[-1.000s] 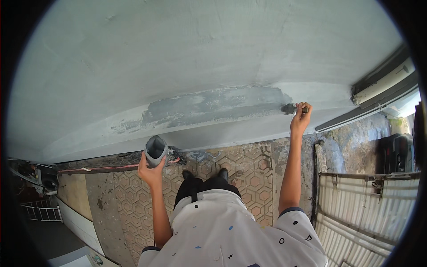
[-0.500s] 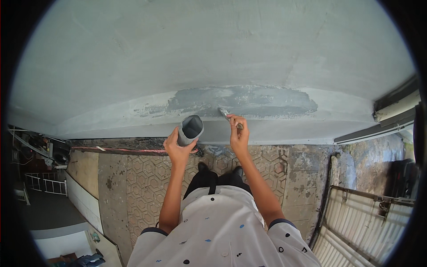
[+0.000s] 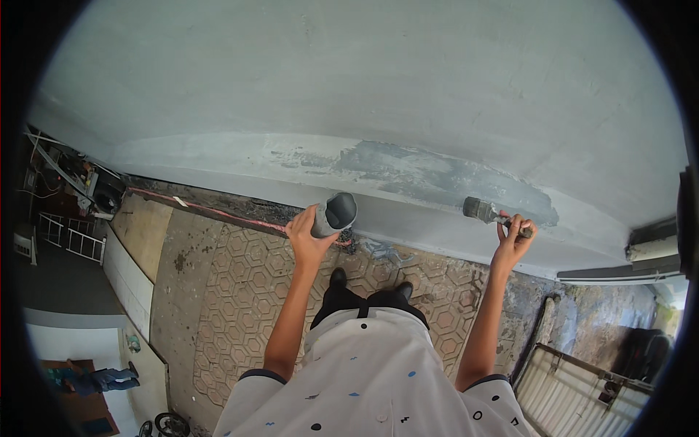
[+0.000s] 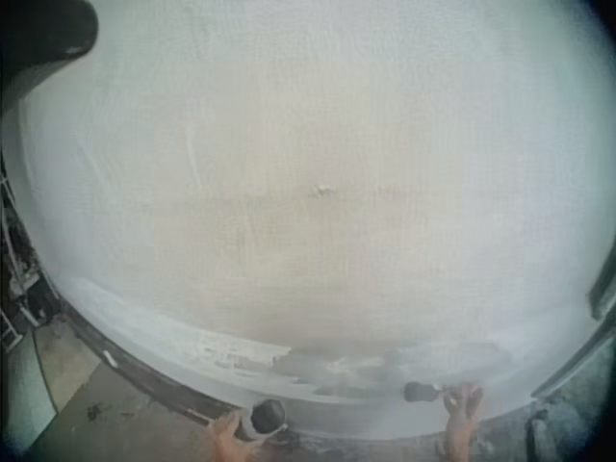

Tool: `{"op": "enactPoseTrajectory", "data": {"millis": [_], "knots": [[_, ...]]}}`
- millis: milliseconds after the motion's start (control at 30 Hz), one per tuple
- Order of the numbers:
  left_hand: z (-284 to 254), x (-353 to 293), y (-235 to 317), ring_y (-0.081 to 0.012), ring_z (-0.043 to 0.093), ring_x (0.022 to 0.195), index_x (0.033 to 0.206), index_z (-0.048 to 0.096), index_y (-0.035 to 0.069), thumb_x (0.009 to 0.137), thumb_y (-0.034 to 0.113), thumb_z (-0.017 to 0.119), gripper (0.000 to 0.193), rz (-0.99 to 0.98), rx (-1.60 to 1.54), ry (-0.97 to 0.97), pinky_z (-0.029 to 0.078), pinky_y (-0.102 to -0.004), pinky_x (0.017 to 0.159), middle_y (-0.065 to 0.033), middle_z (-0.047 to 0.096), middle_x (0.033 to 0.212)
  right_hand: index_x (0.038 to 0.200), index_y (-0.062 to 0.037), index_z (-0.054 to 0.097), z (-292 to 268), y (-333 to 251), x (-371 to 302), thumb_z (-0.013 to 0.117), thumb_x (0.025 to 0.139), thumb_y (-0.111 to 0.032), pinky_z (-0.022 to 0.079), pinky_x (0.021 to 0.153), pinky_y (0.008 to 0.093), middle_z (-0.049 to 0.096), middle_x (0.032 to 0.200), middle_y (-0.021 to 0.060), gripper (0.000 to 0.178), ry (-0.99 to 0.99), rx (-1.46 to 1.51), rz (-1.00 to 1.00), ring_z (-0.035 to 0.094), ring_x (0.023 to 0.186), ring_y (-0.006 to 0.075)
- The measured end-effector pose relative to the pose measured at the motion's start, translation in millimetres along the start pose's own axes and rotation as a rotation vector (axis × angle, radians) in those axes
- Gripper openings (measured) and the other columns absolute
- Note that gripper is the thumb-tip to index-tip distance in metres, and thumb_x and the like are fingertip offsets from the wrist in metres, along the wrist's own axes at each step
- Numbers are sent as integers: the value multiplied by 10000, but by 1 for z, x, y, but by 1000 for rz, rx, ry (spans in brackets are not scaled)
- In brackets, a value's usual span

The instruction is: The person paints a gray wall using a paintbrush and a handheld paint container.

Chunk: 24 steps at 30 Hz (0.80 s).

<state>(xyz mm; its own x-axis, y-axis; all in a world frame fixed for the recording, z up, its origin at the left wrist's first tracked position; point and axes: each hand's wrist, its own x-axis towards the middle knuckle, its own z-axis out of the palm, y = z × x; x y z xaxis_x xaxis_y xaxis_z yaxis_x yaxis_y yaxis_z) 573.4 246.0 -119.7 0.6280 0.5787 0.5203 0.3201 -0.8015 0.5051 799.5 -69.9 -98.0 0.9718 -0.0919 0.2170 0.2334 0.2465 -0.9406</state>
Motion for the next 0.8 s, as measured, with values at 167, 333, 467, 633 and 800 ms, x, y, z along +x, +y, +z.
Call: {"op": "enactPoseTrajectory", "data": {"millis": [167, 333, 467, 633, 800], "knots": [[-5, 20, -22, -241, 545, 1046, 1155, 564, 85, 412, 141, 858, 801, 92, -10, -102, 302, -395, 878, -67, 609, 1105, 1021, -158, 344, 74, -52, -30, 476, 969, -169, 579, 730, 379, 494, 972, 38, 142, -82, 228, 0, 618, 998, 281], [-11, 41, -49, -240, 548, 1037, 1148, 572, 86, 433, 167, 858, 775, 156, -57, -142, 302, -410, 890, -72, 612, 1115, 1036, -161, 345, 153, -70, -74, 449, 975, -143, 594, 687, 388, 456, 960, 48, 123, -324, 351, 121, 627, 946, 297], [-15, 54, -68, -240, 549, 1034, 1146, 574, 86, 447, 183, 857, 760, 172, -108, -120, 303, -416, 896, -72, 613, 1122, 1036, -156, 341, 188, -64, -97, 443, 974, -129, 587, 688, 379, 460, 964, 46, 122, -339, 303, 117, 629, 936, 277], [-21, 65, -83, -232, 554, 1028, 1137, 583, 84, 440, 185, 861, 757, 216, -181, -82, 296, -405, 900, -65, 617, 1122, 1030, -149, 344, 225, -65, -120, 455, 972, -128, 570, 679, 346, 490, 946, 40, 126, -329, 241, 116, 635, 921, 246], [-23, 78, -92, -239, 557, 1037, 1117, 592, 79, 416, 166, 860, 755, 307, -275, -77, 299, -396, 904, -67, 622, 1116, 996, -91, 378, 274, -72, -148, 489, 955, -88, 506, 606, 263, 560, 872, 67, 119, -375, -66, -42, 639, 899, 177]]}}
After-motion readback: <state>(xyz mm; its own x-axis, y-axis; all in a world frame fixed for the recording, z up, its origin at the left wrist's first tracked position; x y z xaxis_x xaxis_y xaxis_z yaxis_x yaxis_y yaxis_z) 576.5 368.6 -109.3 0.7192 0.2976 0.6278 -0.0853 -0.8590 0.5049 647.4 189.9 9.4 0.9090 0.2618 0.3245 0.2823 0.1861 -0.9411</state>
